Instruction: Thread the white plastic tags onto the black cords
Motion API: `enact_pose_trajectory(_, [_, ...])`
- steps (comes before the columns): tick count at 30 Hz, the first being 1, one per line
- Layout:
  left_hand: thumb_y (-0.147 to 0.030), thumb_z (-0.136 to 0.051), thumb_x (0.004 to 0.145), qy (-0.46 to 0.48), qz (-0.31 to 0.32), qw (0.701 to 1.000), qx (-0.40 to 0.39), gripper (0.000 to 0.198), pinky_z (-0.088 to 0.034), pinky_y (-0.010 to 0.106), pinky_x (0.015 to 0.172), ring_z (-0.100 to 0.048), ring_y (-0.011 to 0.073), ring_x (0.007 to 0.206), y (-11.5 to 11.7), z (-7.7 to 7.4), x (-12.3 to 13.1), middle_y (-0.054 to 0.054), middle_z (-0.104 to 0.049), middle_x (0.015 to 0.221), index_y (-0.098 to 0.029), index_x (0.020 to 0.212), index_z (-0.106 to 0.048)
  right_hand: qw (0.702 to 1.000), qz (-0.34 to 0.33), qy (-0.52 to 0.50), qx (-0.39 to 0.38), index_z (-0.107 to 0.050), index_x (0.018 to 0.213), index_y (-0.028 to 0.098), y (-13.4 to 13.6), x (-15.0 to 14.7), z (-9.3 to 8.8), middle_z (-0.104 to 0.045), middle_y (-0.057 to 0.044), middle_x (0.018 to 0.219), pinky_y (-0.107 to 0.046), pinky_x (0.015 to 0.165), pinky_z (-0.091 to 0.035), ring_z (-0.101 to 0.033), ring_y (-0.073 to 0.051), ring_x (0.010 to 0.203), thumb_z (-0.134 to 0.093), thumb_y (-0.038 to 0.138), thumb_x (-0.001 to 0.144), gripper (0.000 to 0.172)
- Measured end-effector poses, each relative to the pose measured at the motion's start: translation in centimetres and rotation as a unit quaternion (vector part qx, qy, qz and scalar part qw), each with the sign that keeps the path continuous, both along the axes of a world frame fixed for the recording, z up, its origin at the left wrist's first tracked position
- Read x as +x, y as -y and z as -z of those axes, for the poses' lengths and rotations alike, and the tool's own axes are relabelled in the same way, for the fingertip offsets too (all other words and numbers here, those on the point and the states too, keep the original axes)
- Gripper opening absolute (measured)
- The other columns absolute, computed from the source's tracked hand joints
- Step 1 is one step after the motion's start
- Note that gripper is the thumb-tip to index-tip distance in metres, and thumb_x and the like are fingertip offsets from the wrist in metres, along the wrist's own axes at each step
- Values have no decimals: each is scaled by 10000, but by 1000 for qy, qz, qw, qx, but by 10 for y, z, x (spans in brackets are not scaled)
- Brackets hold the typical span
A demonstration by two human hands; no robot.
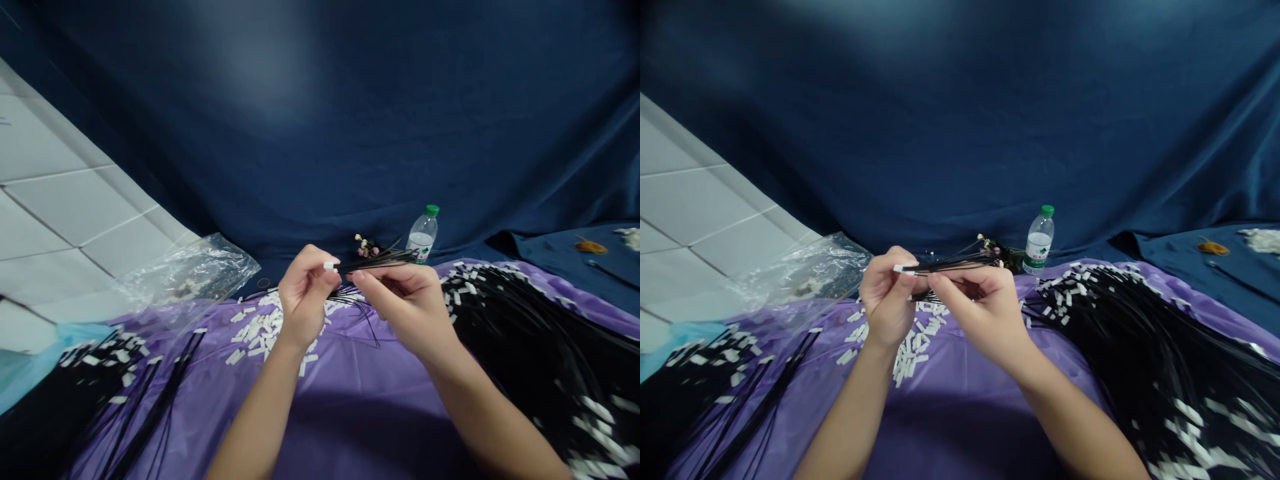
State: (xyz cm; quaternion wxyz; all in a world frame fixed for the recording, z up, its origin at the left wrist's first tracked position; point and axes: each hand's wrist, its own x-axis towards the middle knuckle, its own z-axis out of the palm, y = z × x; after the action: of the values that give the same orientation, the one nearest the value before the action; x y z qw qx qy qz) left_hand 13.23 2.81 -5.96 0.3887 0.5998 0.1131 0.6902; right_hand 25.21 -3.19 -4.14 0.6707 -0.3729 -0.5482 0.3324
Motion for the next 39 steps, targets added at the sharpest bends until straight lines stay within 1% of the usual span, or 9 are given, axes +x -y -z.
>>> enact_pose_trajectory(2, [-277,-684,782,32,32,997,-69,48,-381,201,480,-441,59,504,0,-2,2,-26,-530,718,-258,826,-686,1000,-3,25,2,-725,868,207,0,3,-1,-633,2,686,-197,440,-414,-539,-88,549,-695,260,783,105])
enact_pose_trajectory(5, [-279,-682,785,94,54,980,-170,70,-400,198,468,-380,29,426,-3,-8,2,-53,-510,691,-240,819,-635,994,79,69,28,-658,1018,213,2,12,-6,-629,-16,839,-234,557,-492,-594,-125,701,-721,244,757,270])
enact_pose_trajectory(7, [-277,-681,787,128,56,964,-227,116,-355,171,418,-333,18,395,-7,-13,-2,-66,-457,633,-209,779,-587,983,148,91,61,-625,1000,211,7,20,-10,-614,-15,876,-252,613,-509,-592,-130,732,-726,211,746,274])
enact_pose_trajectory(9, [-268,-671,797,153,69,944,-282,161,-269,139,362,-308,15,384,-10,-18,-8,-75,-384,589,-191,751,-537,974,171,119,90,-611,889,204,12,30,-15,-600,2,810,-246,607,-494,-569,-113,679,-703,184,764,156])
enact_pose_trajectory(11, [-261,-646,820,172,96,924,-329,162,-226,123,340,-314,15,391,-13,-21,-14,-76,-346,583,-186,762,-514,972,128,181,80,-607,796,196,14,38,-18,-585,18,714,-230,561,-459,-535,-95,608,-660,181,805,56])
enact_pose_trajectory(15, [-261,-527,905,199,162,891,-376,130,-281,113,350,-323,14,400,-17,-24,-23,-71,-343,592,-169,813,-527,953,-22,302,-11,-664,811,193,6,39,-14,-647,8,737,-214,562,-448,-564,-94,633,-591,219,862,93])
enact_pose_trajectory(18, [-259,-456,941,216,221,864,-397,171,-319,103,361,-336,14,403,-19,-23,-25,-65,-356,589,-158,834,-543,951,-79,297,-39,-688,869,190,-7,26,-6,-679,-4,816,-214,596,-454,-587,-103,699,-569,250,875,133])
enact_pose_trajectory(22, [-248,-459,941,215,262,851,-402,170,-336,87,360,-349,11,403,-24,-18,-26,-55,-388,592,-154,845,-564,954,-149,253,-60,-686,857,166,-14,9,3,-642,4,720,-209,536,-408,-520,-86,608,-567,300,874,180])
enact_pose_trajectory(39, [-291,-384,965,190,320,816,-443,265,-277,82,305,-280,-7,343,-20,-22,-21,-66,-325,588,-139,836,-558,950,-207,224,-68,-602,722,153,-6,0,2,-553,34,647,-202,539,-368,-459,-68,581,-562,227,860,162])
